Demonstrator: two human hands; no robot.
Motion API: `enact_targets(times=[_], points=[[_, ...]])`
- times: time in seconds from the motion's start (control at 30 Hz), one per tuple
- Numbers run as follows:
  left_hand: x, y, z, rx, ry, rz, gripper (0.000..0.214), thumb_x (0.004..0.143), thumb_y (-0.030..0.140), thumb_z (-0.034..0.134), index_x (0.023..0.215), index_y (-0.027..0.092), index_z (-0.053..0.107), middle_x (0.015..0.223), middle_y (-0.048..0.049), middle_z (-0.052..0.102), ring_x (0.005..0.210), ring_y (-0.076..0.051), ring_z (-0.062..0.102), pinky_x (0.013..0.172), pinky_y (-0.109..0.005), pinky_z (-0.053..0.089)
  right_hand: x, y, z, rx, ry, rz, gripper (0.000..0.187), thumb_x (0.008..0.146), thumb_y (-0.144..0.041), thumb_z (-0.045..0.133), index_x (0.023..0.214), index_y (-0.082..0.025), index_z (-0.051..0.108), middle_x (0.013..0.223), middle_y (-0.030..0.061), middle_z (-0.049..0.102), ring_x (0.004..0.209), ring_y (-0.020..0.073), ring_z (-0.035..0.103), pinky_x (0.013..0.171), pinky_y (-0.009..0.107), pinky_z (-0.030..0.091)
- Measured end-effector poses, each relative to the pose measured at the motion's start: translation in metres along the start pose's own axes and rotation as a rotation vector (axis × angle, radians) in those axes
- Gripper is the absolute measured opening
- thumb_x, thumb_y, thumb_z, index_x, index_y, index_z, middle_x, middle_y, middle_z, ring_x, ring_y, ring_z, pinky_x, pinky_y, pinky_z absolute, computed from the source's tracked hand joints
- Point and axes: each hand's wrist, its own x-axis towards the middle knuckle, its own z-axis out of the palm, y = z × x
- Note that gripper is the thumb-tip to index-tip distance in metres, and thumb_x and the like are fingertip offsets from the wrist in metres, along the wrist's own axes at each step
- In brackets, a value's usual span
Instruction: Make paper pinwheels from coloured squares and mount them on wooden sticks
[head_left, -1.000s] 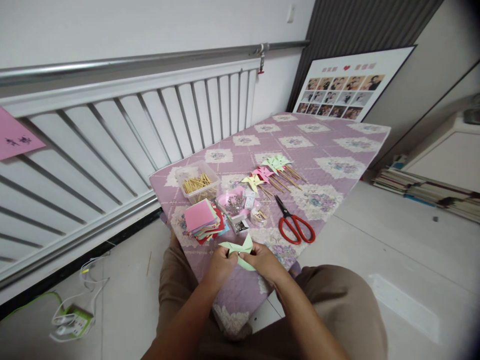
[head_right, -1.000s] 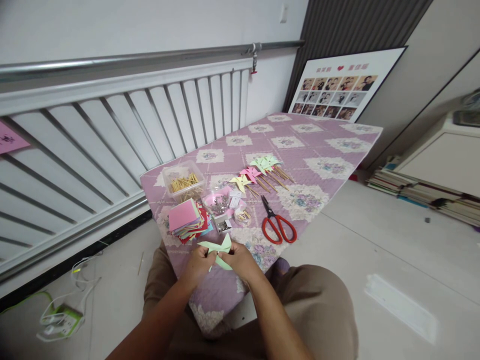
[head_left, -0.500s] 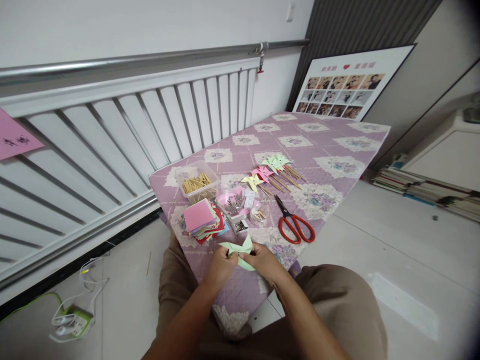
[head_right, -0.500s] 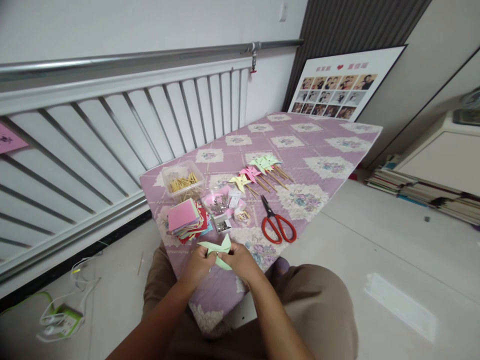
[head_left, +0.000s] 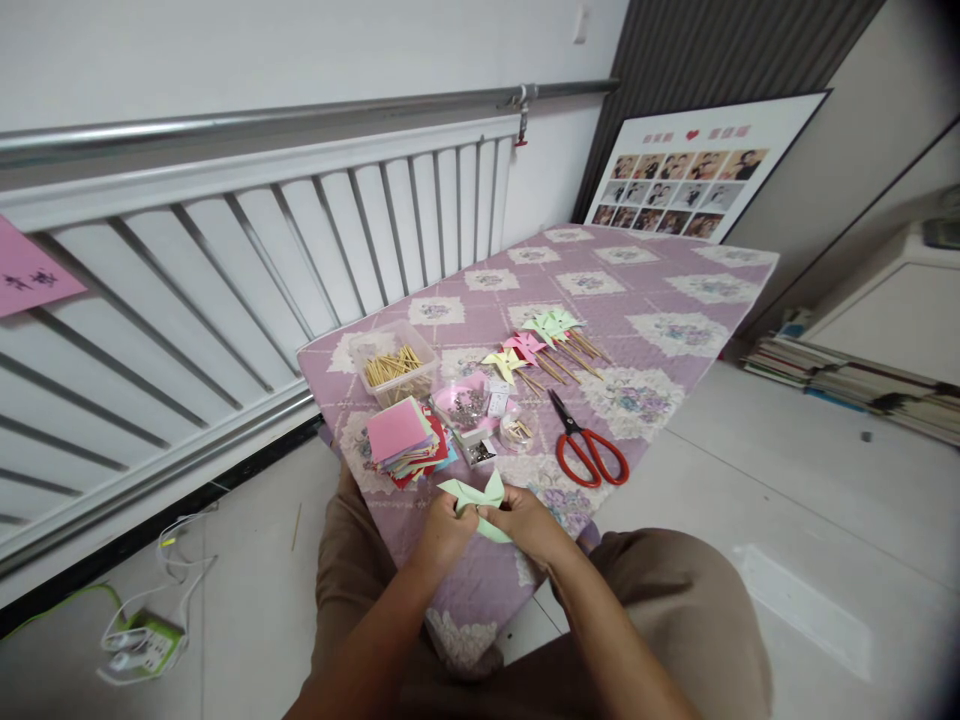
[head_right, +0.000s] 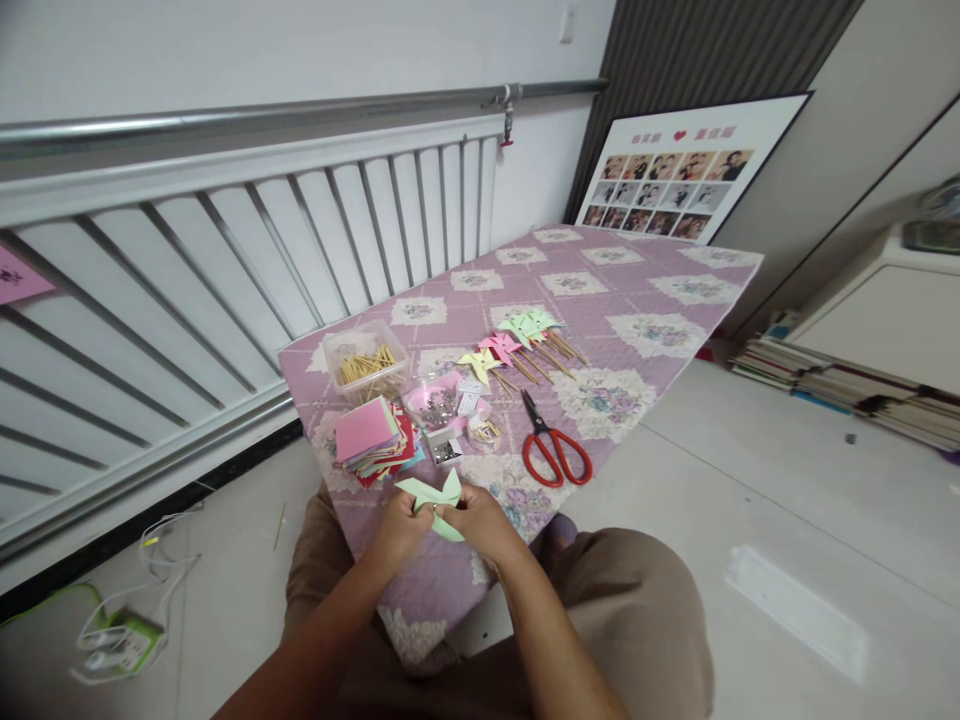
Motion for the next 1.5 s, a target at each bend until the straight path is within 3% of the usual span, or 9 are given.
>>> enact_targets(times=[0.47, 0.9, 1.33, 1.5], points=[[-0.002, 0.001, 0.000, 0.017, 0.013, -0.006, 0.011, 0.073, 0.018, 0.051, 0.077, 0.015, 0.061, 0.068, -0.0013, 0.063, 0.060, -0.013, 0.053, 0.054, -0.022, 0.038, 0.000, 0.000, 0.000, 0.046, 0.009, 0.012, 0.028, 0.056, -0.036, 0.077, 0.071, -0.016, 0.067, 0.064, -0.0026, 0.063, 0.054, 0.0100, 0.049, 0.056, 0.024, 0.038], [-0.003, 0.007, -0.009, 0.004, -0.071, -0.002, 0.014, 0.074, 0.017, 0.050, 0.078, 0.017, 0.064, 0.066, 0.0008, 0.063, 0.057, -0.012, 0.053, 0.052, -0.021, 0.039, -0.001, -0.001, -0.002, 0.042, -0.017, 0.028, 0.033, 0.055, -0.041, 0.078, 0.073, -0.016, 0.067, 0.065, -0.0014, 0.065, 0.056, 0.0114, 0.052, 0.057, 0.024, 0.039], [-0.001, 0.005, -0.003, 0.068, -0.004, -0.013, 0.009, 0.071, 0.016, 0.054, 0.073, 0.015, 0.062, 0.067, -0.0011, 0.063, 0.061, -0.013, 0.054, 0.054, -0.021, 0.037, 0.002, 0.004, -0.003, -0.030, 0.008, 0.029, 0.031, 0.058, -0.041, 0.075, 0.074, -0.016, 0.067, 0.061, -0.0021, 0.062, 0.054, 0.0114, 0.049, 0.055, 0.024, 0.038], [-0.002, 0.008, -0.005, 0.023, -0.029, 0.008, 0.012, 0.073, 0.017, 0.051, 0.076, 0.016, 0.063, 0.069, -0.0013, 0.065, 0.061, -0.013, 0.055, 0.055, -0.022, 0.040, 0.000, 0.000, -0.002, -0.023, 0.016, 0.021, 0.031, 0.058, -0.042, 0.074, 0.073, -0.016, 0.067, 0.062, -0.0014, 0.063, 0.055, 0.0125, 0.051, 0.057, 0.025, 0.040]])
